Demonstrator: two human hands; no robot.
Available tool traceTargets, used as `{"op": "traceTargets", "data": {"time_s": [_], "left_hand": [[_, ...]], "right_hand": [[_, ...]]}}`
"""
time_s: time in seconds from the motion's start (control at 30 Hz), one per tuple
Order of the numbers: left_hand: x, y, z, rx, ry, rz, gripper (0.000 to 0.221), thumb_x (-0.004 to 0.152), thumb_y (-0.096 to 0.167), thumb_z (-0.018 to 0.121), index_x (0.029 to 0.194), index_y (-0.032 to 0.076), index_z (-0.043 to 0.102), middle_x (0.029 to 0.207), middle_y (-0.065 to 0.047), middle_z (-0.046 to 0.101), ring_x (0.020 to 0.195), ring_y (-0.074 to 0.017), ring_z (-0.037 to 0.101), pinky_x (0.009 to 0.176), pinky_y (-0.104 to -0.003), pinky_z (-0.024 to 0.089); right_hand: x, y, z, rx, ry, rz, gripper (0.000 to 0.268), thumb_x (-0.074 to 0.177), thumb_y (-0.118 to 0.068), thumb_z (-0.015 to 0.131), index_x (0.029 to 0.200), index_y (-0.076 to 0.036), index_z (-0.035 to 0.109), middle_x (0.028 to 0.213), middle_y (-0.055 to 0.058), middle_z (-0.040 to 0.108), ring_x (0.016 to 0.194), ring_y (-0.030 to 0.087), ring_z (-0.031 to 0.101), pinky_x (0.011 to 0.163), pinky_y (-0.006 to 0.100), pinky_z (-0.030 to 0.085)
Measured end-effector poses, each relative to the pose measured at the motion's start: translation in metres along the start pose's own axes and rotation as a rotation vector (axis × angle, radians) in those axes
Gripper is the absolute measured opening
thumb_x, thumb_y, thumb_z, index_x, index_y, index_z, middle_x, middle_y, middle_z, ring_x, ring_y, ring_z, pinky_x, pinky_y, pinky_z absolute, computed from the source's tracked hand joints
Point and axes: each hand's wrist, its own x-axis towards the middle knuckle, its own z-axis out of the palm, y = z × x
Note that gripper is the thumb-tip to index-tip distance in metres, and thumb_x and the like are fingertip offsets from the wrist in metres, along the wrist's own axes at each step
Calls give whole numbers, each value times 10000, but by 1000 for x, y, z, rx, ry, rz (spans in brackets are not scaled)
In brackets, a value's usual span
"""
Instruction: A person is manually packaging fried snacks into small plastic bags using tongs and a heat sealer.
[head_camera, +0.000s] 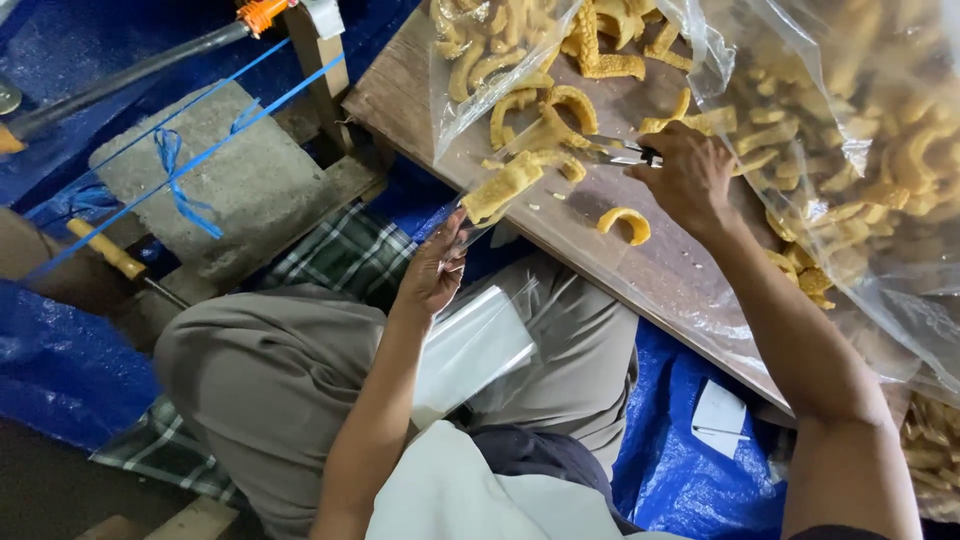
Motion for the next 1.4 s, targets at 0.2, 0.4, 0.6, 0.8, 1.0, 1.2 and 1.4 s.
{"op": "traceTargets", "data": {"time_s": [0.2, 0.4, 0.6, 0.8, 1.0, 1.2, 1.4], "left_hand": [[1, 3, 9, -29, 209, -25, 492, 841, 198, 811, 1266, 1, 661, 900, -38, 648, 560, -13, 527, 430, -100, 422], [6, -2, 6, 13, 154, -16, 553, 816, 217, 834, 1276, -35, 658, 883, -50, 642, 590, -27, 551, 468, -108, 458], [4, -5, 1, -60, 4, -72, 366, 919, 140, 758, 1221, -33, 644, 876, -76, 684, 533, -27, 569, 408, -113, 412], [-5, -5, 5, -132, -307, -157, 674, 953, 278, 733, 1489, -8, 441, 1274, -226, 628, 924, -242, 740, 814, -261, 654], [1, 0, -10, -310, -315, -59, 461, 945, 118, 762, 1325, -19, 538, 1267, -215, 653, 1088, -327, 710, 902, -340, 655], [-6, 13, 6, -169, -148, 69, 393, 943, 118, 749, 1273, -41, 607, 1143, -164, 731, 1030, -239, 736, 976, -320, 613], [3, 10, -6, -128, -29, 94, 357, 1011, 239, 682, 1326, 73, 656, 1309, -220, 682, 1167, -369, 695, 1048, -471, 588]], "right_hand": [[-14, -3, -72, -213, 286, -265, 137, 1005, -278, 861, 1084, -168, 846, 1013, -29, 783, 561, 58, 536, 437, 210, 346], [-40, 0, -140, -855, 482, -413, 183, 1271, -613, 677, 1216, -452, 746, 1063, -297, 721, 890, -62, 590, 973, 201, 369], [-40, -25, -169, -993, 552, -712, 119, 1174, -335, 704, 1175, -449, 668, 1170, -349, 692, 928, -76, 513, 983, 225, 221], [-47, -64, -174, -934, 587, -821, 336, 1104, -434, 662, 1435, -379, 642, 1386, -241, 600, 1068, 0, 480, 940, 260, 242], [-31, -19, -159, -512, 578, -509, 422, 1096, -595, 892, 1408, -315, 841, 1239, -84, 734, 934, 74, 503, 967, 251, 353], [8, 14, -45, -23, 17, -22, 368, 961, -537, 791, 1146, -219, 784, 974, 49, 631, 679, 183, 539, 524, 361, 429], [29, -1, 14, 269, 78, 72, 336, 797, -312, 884, 1090, -173, 797, 1029, 96, 726, 922, 404, 702, 780, 495, 544]]}}
